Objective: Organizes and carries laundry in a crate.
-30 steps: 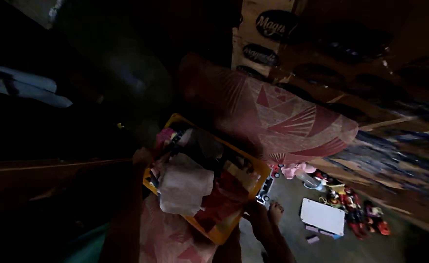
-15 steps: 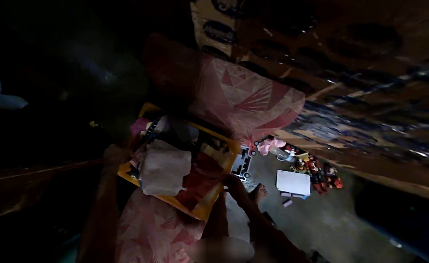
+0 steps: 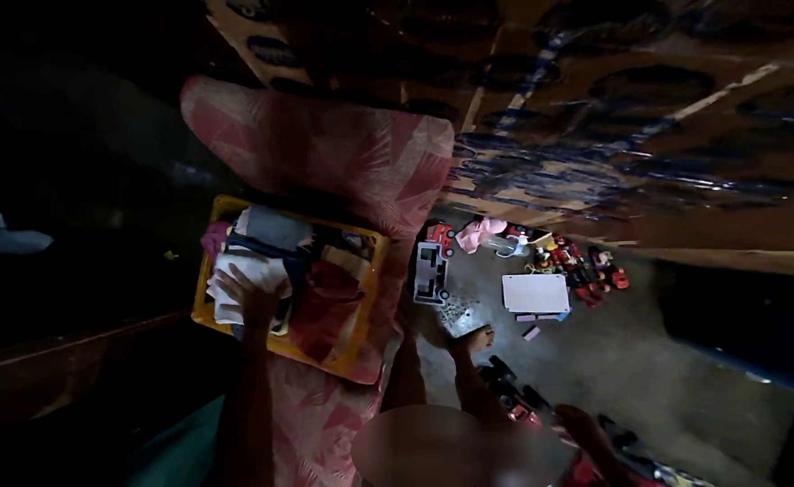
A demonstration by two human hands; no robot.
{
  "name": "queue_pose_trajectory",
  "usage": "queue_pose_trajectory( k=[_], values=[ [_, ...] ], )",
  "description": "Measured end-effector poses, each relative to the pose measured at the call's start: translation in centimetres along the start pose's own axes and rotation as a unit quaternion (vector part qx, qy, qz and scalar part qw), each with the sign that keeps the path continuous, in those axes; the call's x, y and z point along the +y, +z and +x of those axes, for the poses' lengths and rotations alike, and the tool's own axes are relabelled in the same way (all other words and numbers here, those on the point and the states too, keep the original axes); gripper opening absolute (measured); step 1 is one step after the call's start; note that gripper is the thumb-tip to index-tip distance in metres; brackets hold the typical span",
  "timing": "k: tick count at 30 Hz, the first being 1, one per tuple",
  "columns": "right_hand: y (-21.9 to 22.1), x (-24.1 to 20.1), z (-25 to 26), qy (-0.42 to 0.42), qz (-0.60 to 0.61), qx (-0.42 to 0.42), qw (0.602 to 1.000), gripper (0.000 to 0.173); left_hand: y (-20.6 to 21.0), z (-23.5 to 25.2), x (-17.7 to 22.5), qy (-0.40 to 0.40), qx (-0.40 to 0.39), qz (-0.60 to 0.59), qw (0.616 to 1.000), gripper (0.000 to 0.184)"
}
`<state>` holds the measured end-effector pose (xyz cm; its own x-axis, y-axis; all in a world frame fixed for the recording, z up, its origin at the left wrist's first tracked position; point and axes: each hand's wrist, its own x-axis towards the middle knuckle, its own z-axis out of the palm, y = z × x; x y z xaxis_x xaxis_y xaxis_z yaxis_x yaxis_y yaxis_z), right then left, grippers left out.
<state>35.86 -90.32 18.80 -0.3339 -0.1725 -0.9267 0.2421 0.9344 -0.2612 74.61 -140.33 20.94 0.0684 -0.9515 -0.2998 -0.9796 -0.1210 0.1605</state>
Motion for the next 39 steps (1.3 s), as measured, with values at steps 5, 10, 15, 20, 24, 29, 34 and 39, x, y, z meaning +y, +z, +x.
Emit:
queue_pose_trajectory(
  k=[5, 10, 15, 20, 24, 29, 34, 39],
  values=[
    [4.0, -30.6, -19.7, 0.107, -0.181, -0.057, 0.976, 0.035, -0.1, 3.2, -3.8, -0.043, -0.014, 0.001, 0.999, 0.134],
    [2.8, -23.1, -18.2, 0.069, -0.078, -0.091, 0.99, 0.038, 0.2, 2.4, -1.5, -0.079, -0.061, 0.067, 0.993, 0.131],
    [1.7, -11.2, -14.8, 0.119, -0.081, 0.003, 0.99, 0.034, -2.8, 1.6, 2.3, -0.1, -0.153, 0.136, 0.974, 0.121],
    [-1.4, -1.0, -13.0, 0.027, 0.126, 0.019, 0.991, 0.041, -3.4, -2.9, 7.1, -0.031, -0.022, 0.065, 0.997, 0.104],
    [-2.0, 10.8, -7.7, 0.128, 0.312, 0.094, 0.936, 0.039, -0.6, -13.1, 14.0, 0.117, 0.057, -0.021, 0.991, 0.089],
    [-4.6, 13.9, -10.6, 0.162, 0.353, 0.107, 0.915, 0.041, 4.5, -28.6, 20.1, 0.168, -0.134, -0.006, 0.977, 0.074],
    [-6.3, 19.2, -9.1, 0.157, 0.394, 0.13, 0.896, 0.04, 8.7, -35.6, 21.2, 0.233, -0.317, 0.187, 0.9, 0.068],
    [-8.9, 19.1, -8.6, 0.126, 0.446, 0.166, 0.871, 0.038, 9.4, -31.6, 22.5, 0.24, -0.377, 0.175, 0.877, 0.049]
  ],
)
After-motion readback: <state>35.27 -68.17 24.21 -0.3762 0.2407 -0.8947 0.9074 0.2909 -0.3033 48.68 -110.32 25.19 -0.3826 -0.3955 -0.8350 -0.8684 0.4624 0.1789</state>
